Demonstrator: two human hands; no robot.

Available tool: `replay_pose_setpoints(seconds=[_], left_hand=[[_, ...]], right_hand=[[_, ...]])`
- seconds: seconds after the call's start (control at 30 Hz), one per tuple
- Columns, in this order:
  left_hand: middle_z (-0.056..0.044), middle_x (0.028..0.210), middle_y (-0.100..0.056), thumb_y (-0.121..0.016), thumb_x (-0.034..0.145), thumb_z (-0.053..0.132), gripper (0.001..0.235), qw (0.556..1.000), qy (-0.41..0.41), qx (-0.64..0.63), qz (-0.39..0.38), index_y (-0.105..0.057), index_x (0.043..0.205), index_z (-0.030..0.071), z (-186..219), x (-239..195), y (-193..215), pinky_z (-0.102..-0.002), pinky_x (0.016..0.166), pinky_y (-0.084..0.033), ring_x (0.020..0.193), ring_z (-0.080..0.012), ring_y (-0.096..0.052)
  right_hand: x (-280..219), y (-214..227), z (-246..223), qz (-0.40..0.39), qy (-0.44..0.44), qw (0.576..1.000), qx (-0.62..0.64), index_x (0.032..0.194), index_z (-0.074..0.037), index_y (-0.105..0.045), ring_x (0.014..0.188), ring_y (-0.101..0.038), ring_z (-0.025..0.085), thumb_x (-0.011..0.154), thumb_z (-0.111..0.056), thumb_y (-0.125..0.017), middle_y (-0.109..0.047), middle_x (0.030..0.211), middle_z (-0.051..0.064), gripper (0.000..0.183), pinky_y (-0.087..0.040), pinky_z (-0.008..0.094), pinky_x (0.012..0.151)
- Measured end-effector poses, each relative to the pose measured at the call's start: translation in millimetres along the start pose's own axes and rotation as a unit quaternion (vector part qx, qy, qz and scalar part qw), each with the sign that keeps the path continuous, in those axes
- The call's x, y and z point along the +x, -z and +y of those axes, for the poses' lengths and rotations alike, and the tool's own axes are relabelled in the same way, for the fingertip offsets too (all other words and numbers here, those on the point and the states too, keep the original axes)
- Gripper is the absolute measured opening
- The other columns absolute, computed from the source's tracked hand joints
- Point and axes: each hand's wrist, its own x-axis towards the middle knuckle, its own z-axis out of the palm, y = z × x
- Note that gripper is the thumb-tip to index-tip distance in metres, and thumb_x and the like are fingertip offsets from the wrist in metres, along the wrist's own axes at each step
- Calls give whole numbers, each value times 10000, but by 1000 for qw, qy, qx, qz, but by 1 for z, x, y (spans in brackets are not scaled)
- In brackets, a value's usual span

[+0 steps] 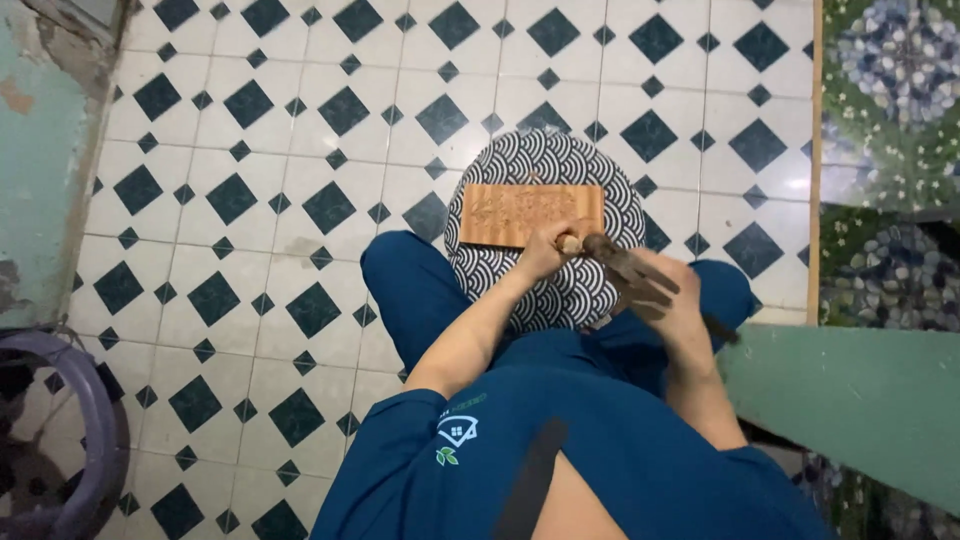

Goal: The person carves a rectangular wooden board using a chisel and mallet. They repeatedly strike the chisel to remove material and refine the surface, occasionally adjusting the board's position on a cushioned support.

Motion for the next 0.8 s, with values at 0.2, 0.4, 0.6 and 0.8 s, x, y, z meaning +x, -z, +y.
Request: replay_pose_setpoints(seconds=[0.2, 0.4, 0.6, 0.8], left_hand=[[-118, 710, -657, -790, 840, 189, 152, 999, -44, 12, 21, -662, 843, 107, 58, 10, 4, -342, 675, -548, 712, -341, -681], [-24, 661, -606, -804, 887, 345, 209, 994, -39, 50, 89, -680, 847, 181, 55, 40, 16, -267, 646, -501, 629, -182, -635], [-76, 555, -560, -828, 865, 308, 341, 991, -100, 47, 71, -587, 711, 121, 36, 45, 19, -306, 563, -488, 527, -292, -574], [-53, 575, -523, -897, 702, 269, 364, 994, -91, 61, 19, -558, 687, 136, -75, 9, -3, -289, 639, -495, 571, -254, -595]], right_hand=[[43, -18, 29, -103, -192, 793, 569, 1326, -14, -613, 1253, -554, 304, 1078, -248, -393, -526, 1332, 271, 405, -412, 454, 1188], [75, -14, 101, 136, -64, 773, 616, 1193, 68, -691, 1060, -657, 360, 1076, -130, -465, -622, 1078, 333, 323, -502, 443, 1101], [179, -112, 312, 39, 289, 212, 933, 1417, -334, -641, 882, -765, 205, 828, -374, -829, -774, 1033, -70, 620, -600, 291, 680], [193, -78, 308, 63, 326, 167, 929, 1369, -205, -666, 908, -769, 250, 758, -268, -875, -794, 983, 61, 649, -601, 340, 715]])
